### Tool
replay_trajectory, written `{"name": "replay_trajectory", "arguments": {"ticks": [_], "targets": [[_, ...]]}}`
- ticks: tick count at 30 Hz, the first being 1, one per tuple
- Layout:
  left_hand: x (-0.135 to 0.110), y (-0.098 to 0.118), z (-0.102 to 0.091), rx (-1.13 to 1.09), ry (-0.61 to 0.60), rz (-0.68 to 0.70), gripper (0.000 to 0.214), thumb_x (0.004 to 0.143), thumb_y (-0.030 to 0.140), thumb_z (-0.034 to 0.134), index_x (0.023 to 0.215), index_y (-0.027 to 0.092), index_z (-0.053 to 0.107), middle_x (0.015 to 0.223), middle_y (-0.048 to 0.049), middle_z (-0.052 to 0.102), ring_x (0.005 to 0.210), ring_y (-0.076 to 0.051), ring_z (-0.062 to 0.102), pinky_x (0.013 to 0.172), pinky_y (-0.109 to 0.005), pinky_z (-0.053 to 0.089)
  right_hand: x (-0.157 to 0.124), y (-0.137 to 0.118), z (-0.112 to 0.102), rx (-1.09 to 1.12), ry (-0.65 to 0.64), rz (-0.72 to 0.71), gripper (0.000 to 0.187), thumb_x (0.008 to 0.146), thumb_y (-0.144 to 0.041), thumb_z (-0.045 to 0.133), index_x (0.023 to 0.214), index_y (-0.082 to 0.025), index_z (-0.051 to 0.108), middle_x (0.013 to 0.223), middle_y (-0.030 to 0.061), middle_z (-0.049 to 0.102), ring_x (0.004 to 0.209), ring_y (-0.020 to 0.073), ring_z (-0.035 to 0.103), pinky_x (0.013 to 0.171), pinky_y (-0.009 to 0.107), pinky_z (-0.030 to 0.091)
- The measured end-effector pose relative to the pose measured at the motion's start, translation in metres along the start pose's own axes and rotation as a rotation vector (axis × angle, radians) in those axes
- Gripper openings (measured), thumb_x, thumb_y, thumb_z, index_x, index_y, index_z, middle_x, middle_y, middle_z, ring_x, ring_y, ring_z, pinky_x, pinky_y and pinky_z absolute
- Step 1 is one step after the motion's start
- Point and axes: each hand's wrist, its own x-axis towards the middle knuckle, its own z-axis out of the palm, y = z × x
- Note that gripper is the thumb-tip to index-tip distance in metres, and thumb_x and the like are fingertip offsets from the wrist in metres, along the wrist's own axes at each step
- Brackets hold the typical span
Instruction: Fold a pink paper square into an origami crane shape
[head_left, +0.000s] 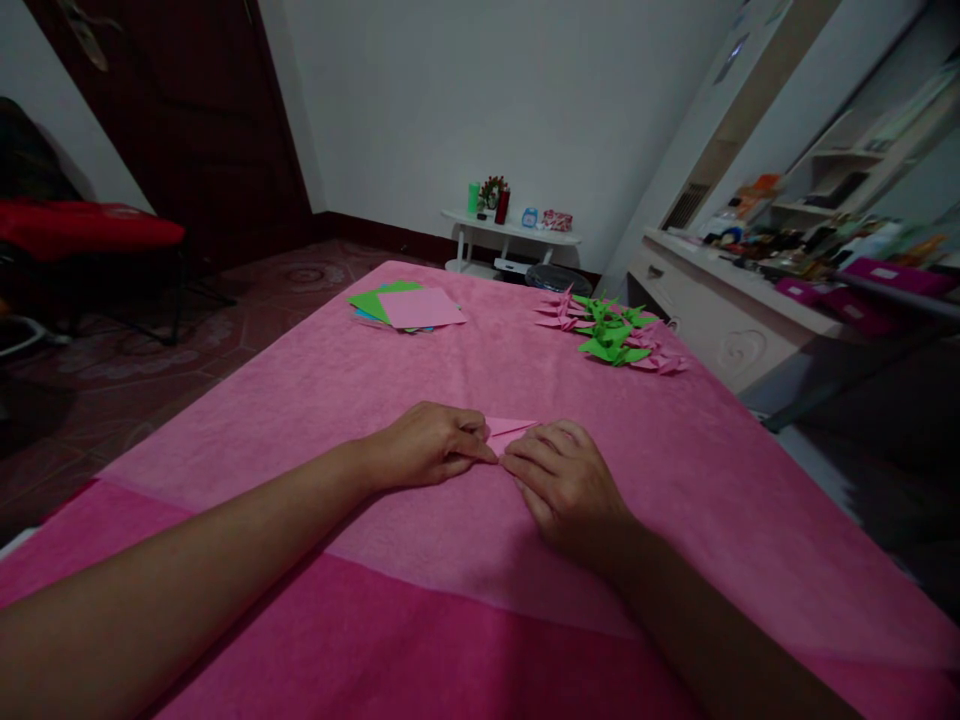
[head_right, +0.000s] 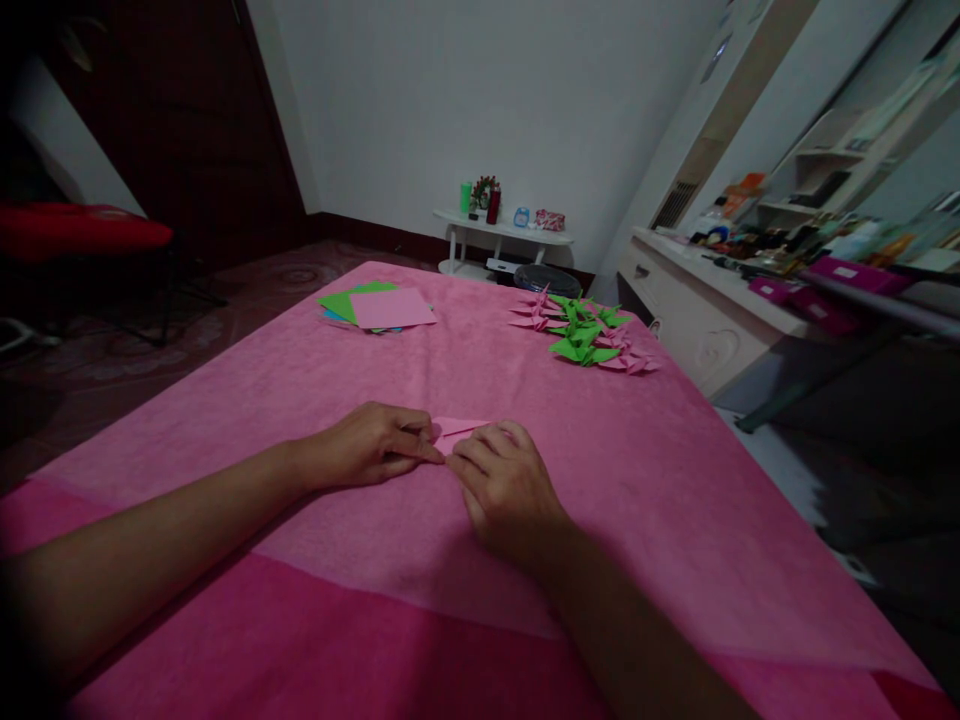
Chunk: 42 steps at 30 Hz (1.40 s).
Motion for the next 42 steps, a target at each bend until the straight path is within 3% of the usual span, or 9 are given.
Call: {"name": "replay_trajectory", "arguments": {"ticks": [13, 22, 30, 35, 42], "targets": [[-0.001, -0.005, -0.001, -0.144, 0.056, 0.025, 0.018, 0.085, 0.013, 0.054, 0.095, 0.017, 0.068, 0.088, -0.0046, 0.063, 0.080, -0.012, 0.059, 0.073, -0.021, 0.044, 0.000, 0.004, 0.006, -0.023, -0.040, 0.023, 0.025, 0.081, -0.012, 0.056, 0.102, -0.018, 0.067, 0.093, 0.0056, 0.065, 0.087, 0.0217, 0.049, 0.086, 0.042, 0.034], [-0.004, -0.001, -0.007, -0.070, 0.047, 0.035, 0.021, 0.082, 0.009, 0.052, 0.096, 0.017, 0.067, 0.089, -0.0046, 0.064, 0.081, -0.013, 0.059, 0.074, -0.021, 0.045, 0.001, 0.002, 0.012, 0.067, -0.003, -0.032, 0.030, 0.081, -0.004, 0.047, 0.104, -0.011, 0.064, 0.097, 0.0113, 0.062, 0.092, 0.0225, 0.049, 0.089, 0.040, 0.039], [-0.011, 0.002, -0.017, 0.036, 0.010, -0.034, 0.023, 0.081, 0.012, 0.053, 0.098, 0.020, 0.067, 0.092, -0.0031, 0.064, 0.081, -0.014, 0.060, 0.071, -0.023, 0.044, 0.000, 0.003, 0.015, 0.123, -0.018, -0.013, 0.030, 0.084, -0.007, 0.046, 0.108, -0.013, 0.064, 0.088, 0.0096, 0.060, 0.085, 0.0216, 0.048, 0.082, 0.039, 0.040], [-0.023, -0.004, -0.025, -0.048, 0.022, -0.069, 0.030, 0.077, 0.008, 0.054, 0.102, 0.019, 0.066, 0.093, -0.0039, 0.065, 0.082, -0.014, 0.060, 0.074, -0.023, 0.045, -0.001, 0.004, 0.017, 0.140, -0.014, 0.008, 0.032, 0.083, -0.005, 0.046, 0.107, -0.013, 0.064, 0.087, 0.0096, 0.060, 0.084, 0.0214, 0.048, 0.079, 0.038, 0.040], [-0.030, -0.011, -0.020, -0.144, 0.086, -0.125, 0.030, 0.075, 0.011, 0.060, 0.102, 0.019, 0.066, 0.090, -0.0041, 0.066, 0.079, -0.014, 0.060, 0.072, -0.023, 0.046, 0.000, 0.004, 0.017, 0.146, -0.005, 0.009, 0.030, 0.084, -0.006, 0.046, 0.106, -0.014, 0.064, 0.087, 0.0092, 0.060, 0.082, 0.0214, 0.048, 0.077, 0.038, 0.039]]}}
